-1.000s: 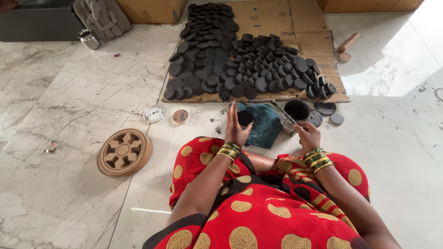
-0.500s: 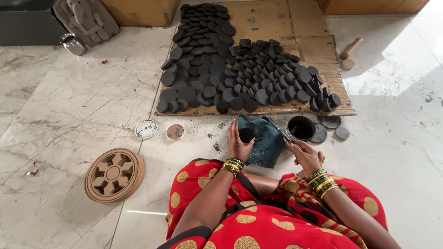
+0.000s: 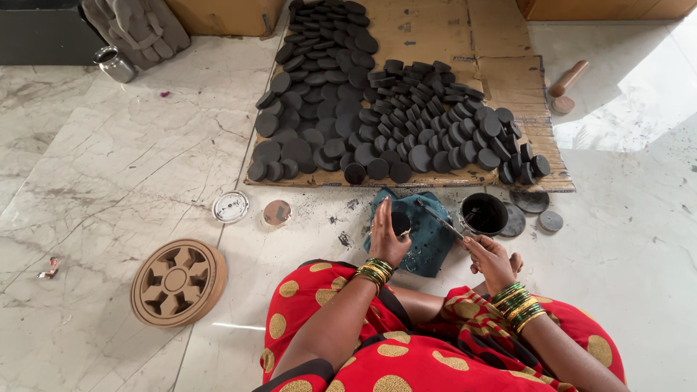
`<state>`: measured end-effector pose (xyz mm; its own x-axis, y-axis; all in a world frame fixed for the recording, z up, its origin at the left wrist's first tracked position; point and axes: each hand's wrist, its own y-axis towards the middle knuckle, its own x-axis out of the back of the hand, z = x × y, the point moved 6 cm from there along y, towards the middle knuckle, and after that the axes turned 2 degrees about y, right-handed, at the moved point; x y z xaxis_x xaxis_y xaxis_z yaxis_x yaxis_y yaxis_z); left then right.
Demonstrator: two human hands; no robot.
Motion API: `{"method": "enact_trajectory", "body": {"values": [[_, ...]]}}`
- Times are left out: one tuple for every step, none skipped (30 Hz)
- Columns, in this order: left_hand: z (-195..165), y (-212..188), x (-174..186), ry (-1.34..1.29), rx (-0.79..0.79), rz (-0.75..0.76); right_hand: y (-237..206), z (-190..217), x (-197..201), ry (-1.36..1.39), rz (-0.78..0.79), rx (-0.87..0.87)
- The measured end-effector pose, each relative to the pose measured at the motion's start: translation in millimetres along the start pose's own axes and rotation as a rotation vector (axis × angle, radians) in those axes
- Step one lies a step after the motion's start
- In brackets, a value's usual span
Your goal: The person sits on the floor coating small round discs with black paste. They hold a disc in one hand, dip a small flat tool into a container of black paste, spread the paste over the disc's surface, and set the finished disc aside with a large batch of already coated discs on cardboard.
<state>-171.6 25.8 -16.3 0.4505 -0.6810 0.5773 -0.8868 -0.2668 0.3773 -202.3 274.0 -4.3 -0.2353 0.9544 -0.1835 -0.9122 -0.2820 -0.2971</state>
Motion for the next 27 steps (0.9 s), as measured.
{"method": "enact_trajectory", "body": {"values": [[-0.6,-1.2,-1.2,0.006,-0.013,0.001,0.5,-1.3,0.6,0.018,0.016,0.011],[-1.2,-3.3,-2.3,0.012,-0.025,0.002,0.5,-2.8,2.1,-0.005,0.009,0.023],[-1.8,-4.4,-3.4,0.023,-0.031,0.004,1.0,-3.4,3.0,-0.028,0.003,0.037],[-2.3,-5.3,-4.2,0.036,-0.039,0.006,1.2,-3.3,3.2,-0.051,-0.003,0.052],[-3.3,-5.7,-5.0,0.048,-0.047,0.008,1.0,-2.6,3.5,-0.083,-0.024,0.061],[-3.1,-6.6,-5.8,0.051,-0.037,0.016,0.2,-2.3,4.2,-0.116,-0.045,0.071],[-2.9,-7.3,-6.3,0.054,-0.026,0.023,-0.6,-1.3,6.0,-0.15,-0.066,0.08],[-2.6,-7.2,-6.8,0.056,-0.016,0.029,-0.9,2.2,5.4,-0.22,-0.068,0.125],[-2.1,-6.8,-7.2,0.054,-0.004,0.033,-2.4,5.9,3.0,-0.291,-0.07,0.168],[-1.3,-6.6,-7.6,0.052,0.011,0.039,-5.3,9.7,1.0,-0.363,-0.071,0.209],[-0.3,-7.2,-8.0,0.051,0.029,0.046,-11.8,18.3,0.2,-0.6,-0.132,0.328],[-0.4,-7.4,-7.5,0.059,0.028,0.034,-19.5,26.2,-3.0,-0.837,-0.19,0.448],[-0.6,-7.1,-7.3,0.068,0.027,0.023,-27.7,32.9,-7.9,-1.075,-0.246,0.568],[-0.8,-7.7,-7.4,0.075,0.027,0.013,-32.0,32.8,-9.4,-1.121,-0.235,0.563],[-0.2,-8.1,-8.4,0.062,0.035,0.02,-35.5,32.8,-10.5,-1.166,-0.227,0.557],[0.4,-8.6,-9.5,0.047,0.042,0.027,-38.7,32.8,-10.5,-1.213,-0.219,0.551],[0.6,-8.5,-10.9,0.032,0.049,0.033,-40.6,34.3,-11.3,-1.154,-0.178,0.577],[-0.1,-7.2,-11.7,0.029,0.039,0.03,-40.5,36.3,-13.1,-1.092,-0.14,0.603],[-0.6,-7.2,-12.0,0.028,0.03,0.031,-42.3,36.5,-14.4,-1.029,-0.103,0.627],[-0.4,-9.3,-12.1,0.027,0.025,0.032,-44.5,35.7,-12.9,-1.069,-0.119,0.626],[0.6,-10.6,-12.8,0.02,0.035,0.04,-44.4,35.6,-12.4,-1.108,-0.13,0.628],[1.5,-9.9,-13.2,0.017,0.046,0.042,-43.0,34.8,-15.4,-1.146,-0.137,0.636],[2.9,-9.0,-11.8,0.014,0.057,0.04,-41.2,33.6,-17.5,-1.132,-0.126,0.62],[2.8,-9.2,-8.8,0.029,0.034,0.019,-39.7,33.9,-17.4,-1.12,-0.115,0.604],[1.9,-9.3,-6.7,0.042,0.01,0.0,-38.2,33.1,-18.0,-1.11,-0.106,0.587],[0.8,-9.2,-5.2,0.053,-0.017,-0.015,-36.9,31.7,-17.6,-1.161,-0.131,0.566],[2.9,-9.4,-5.5,0.028,0.006,-0.005,-37.4,29.4,-14.5,-1.212,-0.162,0.539]]}}
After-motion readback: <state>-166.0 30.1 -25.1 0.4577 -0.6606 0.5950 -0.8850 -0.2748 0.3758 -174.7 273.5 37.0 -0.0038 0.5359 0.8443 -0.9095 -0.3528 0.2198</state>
